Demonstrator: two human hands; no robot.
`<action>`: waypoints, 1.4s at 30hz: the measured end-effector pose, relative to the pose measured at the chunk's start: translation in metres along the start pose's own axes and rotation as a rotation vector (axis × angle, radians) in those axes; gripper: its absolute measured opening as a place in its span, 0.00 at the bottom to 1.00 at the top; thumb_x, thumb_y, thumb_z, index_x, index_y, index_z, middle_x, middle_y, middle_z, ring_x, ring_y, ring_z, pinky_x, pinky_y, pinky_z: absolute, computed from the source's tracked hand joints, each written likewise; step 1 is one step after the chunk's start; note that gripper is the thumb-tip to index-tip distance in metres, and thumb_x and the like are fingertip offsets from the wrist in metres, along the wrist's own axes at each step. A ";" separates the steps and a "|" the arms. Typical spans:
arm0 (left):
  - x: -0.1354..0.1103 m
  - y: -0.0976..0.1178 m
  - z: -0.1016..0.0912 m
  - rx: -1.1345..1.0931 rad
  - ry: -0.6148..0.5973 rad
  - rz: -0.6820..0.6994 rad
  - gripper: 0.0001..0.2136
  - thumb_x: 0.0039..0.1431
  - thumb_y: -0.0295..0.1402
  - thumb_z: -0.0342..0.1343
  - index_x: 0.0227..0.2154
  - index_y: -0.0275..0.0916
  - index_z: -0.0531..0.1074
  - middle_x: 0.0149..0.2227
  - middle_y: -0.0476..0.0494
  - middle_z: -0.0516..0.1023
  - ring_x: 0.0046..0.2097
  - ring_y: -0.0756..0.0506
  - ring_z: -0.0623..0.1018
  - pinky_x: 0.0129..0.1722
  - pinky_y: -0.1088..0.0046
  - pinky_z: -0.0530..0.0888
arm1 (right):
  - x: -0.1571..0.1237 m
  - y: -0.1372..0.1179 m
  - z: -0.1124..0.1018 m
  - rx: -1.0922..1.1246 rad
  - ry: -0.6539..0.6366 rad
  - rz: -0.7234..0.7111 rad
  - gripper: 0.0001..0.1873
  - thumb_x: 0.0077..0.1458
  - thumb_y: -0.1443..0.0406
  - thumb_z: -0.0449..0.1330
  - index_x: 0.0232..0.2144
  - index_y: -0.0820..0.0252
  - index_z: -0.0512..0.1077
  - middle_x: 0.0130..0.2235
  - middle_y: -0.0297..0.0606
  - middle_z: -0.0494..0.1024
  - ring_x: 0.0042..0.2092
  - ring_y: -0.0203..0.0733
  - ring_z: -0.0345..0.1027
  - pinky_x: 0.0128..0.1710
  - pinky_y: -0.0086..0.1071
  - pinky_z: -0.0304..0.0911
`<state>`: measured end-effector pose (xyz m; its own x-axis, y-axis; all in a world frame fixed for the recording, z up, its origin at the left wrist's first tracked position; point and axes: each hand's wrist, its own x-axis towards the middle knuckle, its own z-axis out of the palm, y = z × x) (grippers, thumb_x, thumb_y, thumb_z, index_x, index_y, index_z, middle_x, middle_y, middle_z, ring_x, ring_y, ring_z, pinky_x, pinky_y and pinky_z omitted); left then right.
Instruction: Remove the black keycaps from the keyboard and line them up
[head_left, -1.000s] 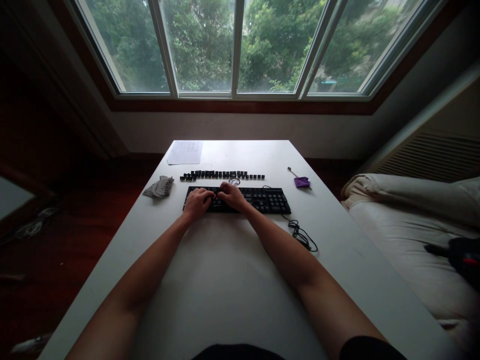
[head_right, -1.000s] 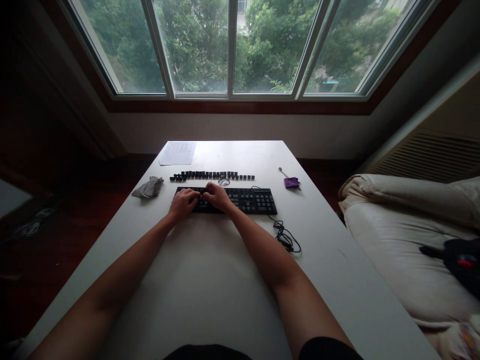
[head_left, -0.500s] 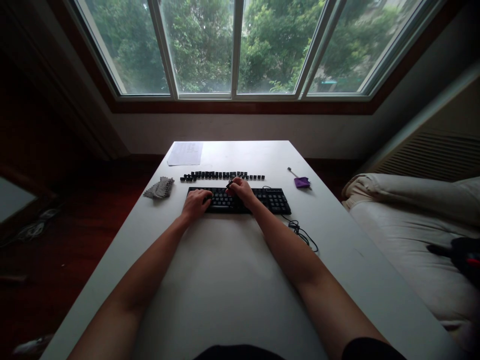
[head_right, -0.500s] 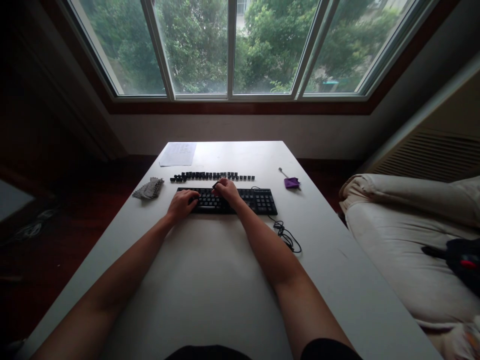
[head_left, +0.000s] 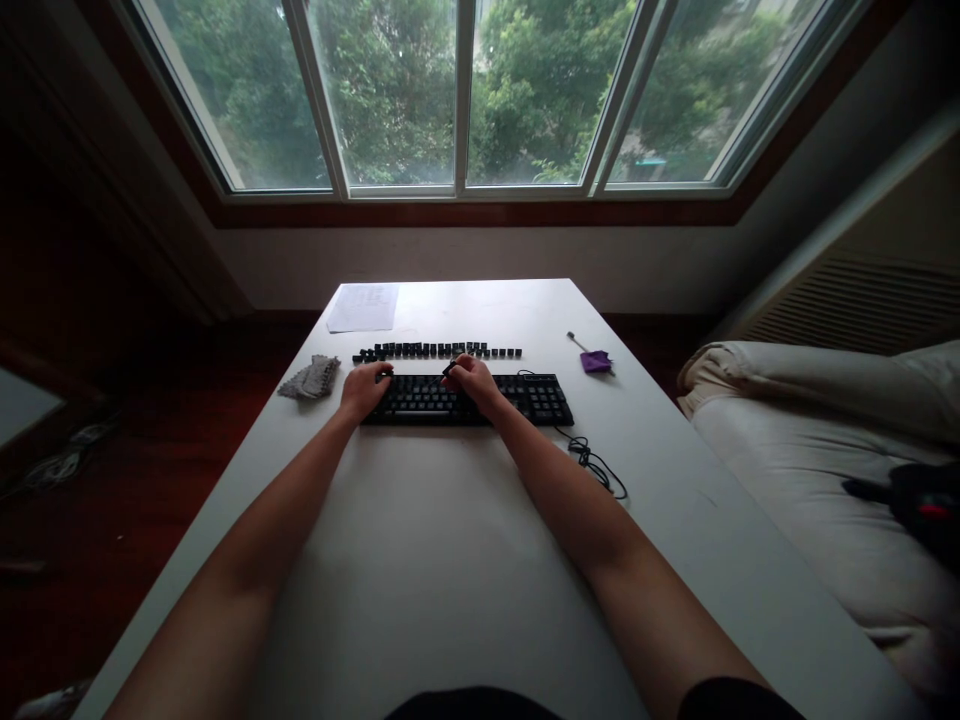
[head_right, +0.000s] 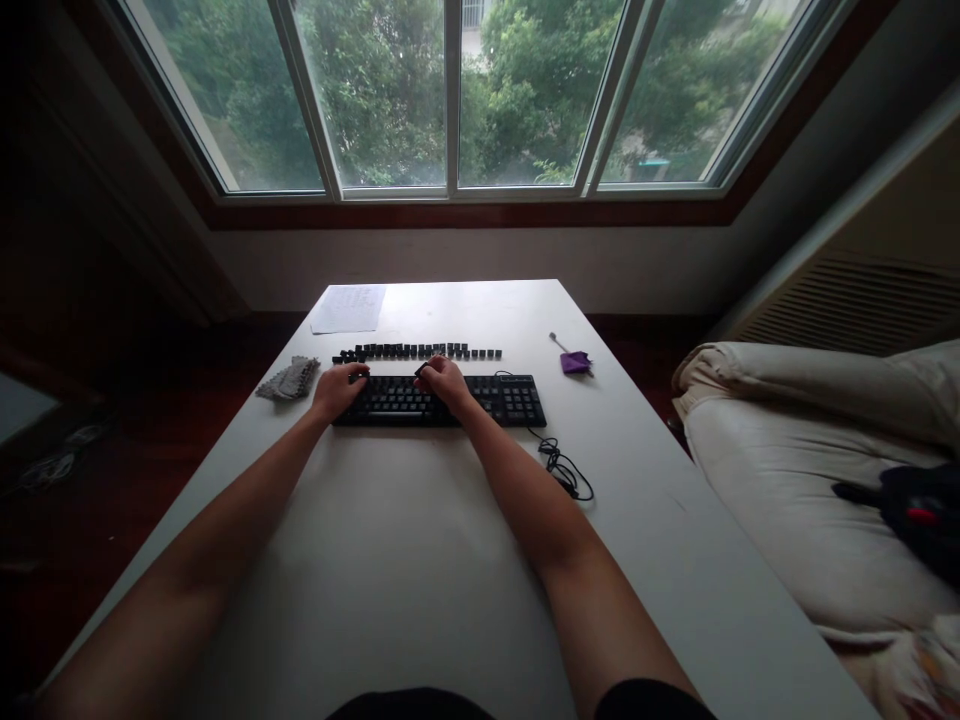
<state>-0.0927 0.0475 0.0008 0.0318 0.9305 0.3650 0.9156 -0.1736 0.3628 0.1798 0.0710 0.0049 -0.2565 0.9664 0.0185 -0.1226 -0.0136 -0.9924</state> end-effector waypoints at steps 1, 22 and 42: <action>0.007 -0.004 0.000 0.011 0.000 -0.021 0.14 0.59 0.33 0.56 0.46 0.46 0.79 0.44 0.46 0.83 0.47 0.40 0.79 0.52 0.62 0.73 | 0.000 0.001 0.000 -0.001 0.003 -0.001 0.08 0.47 0.66 0.58 0.31 0.56 0.62 0.23 0.31 0.79 0.23 0.36 0.73 0.24 0.25 0.66; 0.078 -0.029 0.029 0.268 -0.133 -0.019 0.12 0.56 0.35 0.58 0.42 0.46 0.80 0.43 0.40 0.76 0.49 0.36 0.70 0.49 0.59 0.68 | -0.003 -0.005 0.001 0.023 -0.015 0.017 0.06 0.51 0.68 0.58 0.31 0.57 0.63 0.24 0.32 0.79 0.24 0.35 0.73 0.26 0.26 0.68; 0.071 -0.018 0.025 0.293 -0.116 -0.045 0.10 0.57 0.35 0.57 0.41 0.46 0.78 0.45 0.39 0.76 0.51 0.35 0.70 0.50 0.58 0.67 | -0.001 0.002 0.001 0.036 -0.020 -0.003 0.06 0.51 0.67 0.59 0.32 0.57 0.64 0.24 0.32 0.79 0.25 0.37 0.74 0.26 0.26 0.68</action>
<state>-0.0968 0.1249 -0.0008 0.0182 0.9686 0.2481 0.9931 -0.0463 0.1080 0.1792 0.0702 0.0031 -0.2756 0.9610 0.0242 -0.1573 -0.0202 -0.9873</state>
